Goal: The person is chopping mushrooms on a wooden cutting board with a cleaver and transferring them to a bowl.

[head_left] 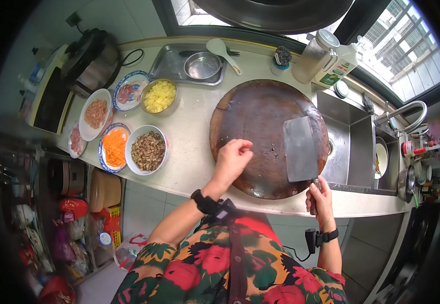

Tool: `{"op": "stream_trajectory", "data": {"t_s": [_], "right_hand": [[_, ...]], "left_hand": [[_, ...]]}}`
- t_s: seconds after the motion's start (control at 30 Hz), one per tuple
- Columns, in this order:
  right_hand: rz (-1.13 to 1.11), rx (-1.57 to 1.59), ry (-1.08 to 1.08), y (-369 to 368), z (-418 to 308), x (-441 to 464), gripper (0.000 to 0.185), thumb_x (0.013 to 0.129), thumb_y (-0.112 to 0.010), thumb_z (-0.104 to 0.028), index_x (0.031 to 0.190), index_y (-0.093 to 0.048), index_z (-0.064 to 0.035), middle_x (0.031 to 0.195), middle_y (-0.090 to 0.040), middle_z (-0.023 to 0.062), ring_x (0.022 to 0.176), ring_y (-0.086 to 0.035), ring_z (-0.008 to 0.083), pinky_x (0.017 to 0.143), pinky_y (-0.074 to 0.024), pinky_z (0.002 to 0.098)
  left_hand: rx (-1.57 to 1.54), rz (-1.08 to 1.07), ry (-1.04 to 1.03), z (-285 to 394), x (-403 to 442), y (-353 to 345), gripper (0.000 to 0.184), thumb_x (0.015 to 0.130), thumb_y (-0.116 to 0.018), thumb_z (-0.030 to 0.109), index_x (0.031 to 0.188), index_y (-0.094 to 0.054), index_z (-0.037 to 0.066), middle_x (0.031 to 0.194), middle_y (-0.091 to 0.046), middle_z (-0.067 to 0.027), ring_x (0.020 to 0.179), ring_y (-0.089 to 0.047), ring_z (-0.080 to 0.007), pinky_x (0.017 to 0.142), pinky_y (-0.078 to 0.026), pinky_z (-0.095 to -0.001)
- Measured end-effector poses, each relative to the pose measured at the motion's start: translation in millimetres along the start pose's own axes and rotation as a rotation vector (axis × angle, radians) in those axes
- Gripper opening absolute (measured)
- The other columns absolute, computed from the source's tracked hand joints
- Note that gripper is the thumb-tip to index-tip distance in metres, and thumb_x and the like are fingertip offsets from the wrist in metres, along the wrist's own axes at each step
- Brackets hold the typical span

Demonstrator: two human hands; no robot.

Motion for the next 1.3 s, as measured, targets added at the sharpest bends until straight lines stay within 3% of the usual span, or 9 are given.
{"op": "stream_trajectory", "data": {"t_s": [0.1,0.23,0.33,0.43,0.53,0.73,0.9,1.1,1.3], "right_hand": [[-0.068,-0.035,-0.06,-1,18,-12,0.054,0.088,-0.058,-0.014,0.134,-0.033,-0.0004,0.063,-0.052,0.005,0.042,-0.048,0.0118,0.034,-0.0387,0.0244],[-0.173,-0.041,-0.116,-14,17,-27,0.046,0.087,-0.058,-0.013,0.128,-0.041,-0.0011,0.061,-0.051,0.0041,0.042,-0.048,0.0116,0.035,-0.0375,0.0233],[-0.148,-0.027,-0.113,-16,14,-32,0.043,0.087,-0.058,-0.013,0.126,-0.043,-0.0019,0.061,-0.051,0.0037,0.042,-0.047,0.0111,0.035,-0.0376,0.0233],[-0.143,-0.001,-0.116,-12,20,-31,0.044,0.087,-0.058,-0.014,0.127,-0.043,-0.0025,0.062,-0.052,0.0042,0.042,-0.048,0.0114,0.035,-0.0384,0.0235],[-0.12,0.009,-0.092,-12,27,-33,0.049,0.086,-0.06,-0.019,0.128,-0.042,-0.0036,0.062,-0.052,0.0056,0.04,-0.047,0.0115,0.034,-0.0374,0.0232],[-0.05,0.05,0.009,-11,23,-28,0.046,0.087,-0.058,-0.015,0.127,-0.041,-0.0006,0.063,-0.052,0.0044,0.043,-0.048,0.0114,0.034,-0.0387,0.0231],[-0.019,0.051,0.013,-12,21,-27,0.045,0.087,-0.058,-0.015,0.126,-0.041,-0.0002,0.062,-0.051,0.004,0.043,-0.048,0.0107,0.034,-0.039,0.0227],[-0.027,0.051,-0.028,-10,27,-26,0.045,0.087,-0.058,-0.017,0.126,-0.042,-0.001,0.063,-0.051,0.0035,0.044,-0.049,0.0102,0.035,-0.0401,0.0224],[-0.029,0.021,-0.046,-16,28,-28,0.043,0.088,-0.057,-0.02,0.125,-0.042,-0.0026,0.062,-0.05,0.0039,0.042,-0.049,0.0101,0.034,-0.0396,0.0216]], "left_hand": [[0.184,-0.076,-0.07,-1,-4,-19,0.024,0.073,-0.061,0.003,0.096,-0.063,0.0,0.083,-0.058,-0.0085,0.072,-0.06,-0.0172,0.068,-0.049,-0.027],[0.292,-0.095,-0.135,-8,-15,-18,0.027,0.071,-0.061,0.002,0.099,-0.062,0.001,0.087,-0.057,-0.0093,0.077,-0.059,-0.0176,0.068,-0.049,-0.0282],[0.332,-0.115,-0.108,-10,-25,-8,0.034,0.068,-0.064,0.003,0.102,-0.059,0.0,0.09,-0.056,-0.0107,0.083,-0.057,-0.0208,0.073,-0.048,-0.031],[0.457,-0.186,-0.24,-5,-36,-13,0.047,0.065,-0.069,0.006,0.108,-0.053,-0.003,0.097,-0.052,-0.0133,0.092,-0.052,-0.0284,0.083,-0.044,-0.0364],[0.47,-0.151,-0.345,3,-37,-26,0.05,0.065,-0.071,0.009,0.109,-0.052,-0.002,0.097,-0.051,-0.0148,0.093,-0.051,-0.0299,0.083,-0.043,-0.0376],[0.4,-0.057,-0.433,-3,-14,-38,0.028,0.07,-0.066,0.006,0.095,-0.058,-0.002,0.086,-0.052,-0.0134,0.083,-0.054,-0.0303,0.072,-0.046,-0.0379],[0.597,-0.113,-0.586,-5,-10,-47,0.012,0.075,-0.063,0.006,0.081,-0.054,0.001,0.083,-0.051,-0.0124,0.078,-0.054,-0.0284,0.065,-0.046,-0.0388],[0.573,0.069,-0.479,2,10,-54,0.012,0.077,-0.061,0.006,0.081,-0.05,0.003,0.082,-0.05,-0.0123,0.077,-0.054,-0.0281,0.064,-0.048,-0.037],[0.788,0.012,-0.565,2,24,-77,0.006,0.077,-0.052,0.006,0.08,-0.047,0.003,0.081,-0.047,-0.0116,0.076,-0.054,-0.0273,0.06,-0.051,-0.0345]]}}
Point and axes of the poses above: each hand's wrist, its own x-axis towards the middle knuckle, its own y-axis out of the back of the hand, z = x × y, the point moved 4 cm from there along x, towards the middle knuckle
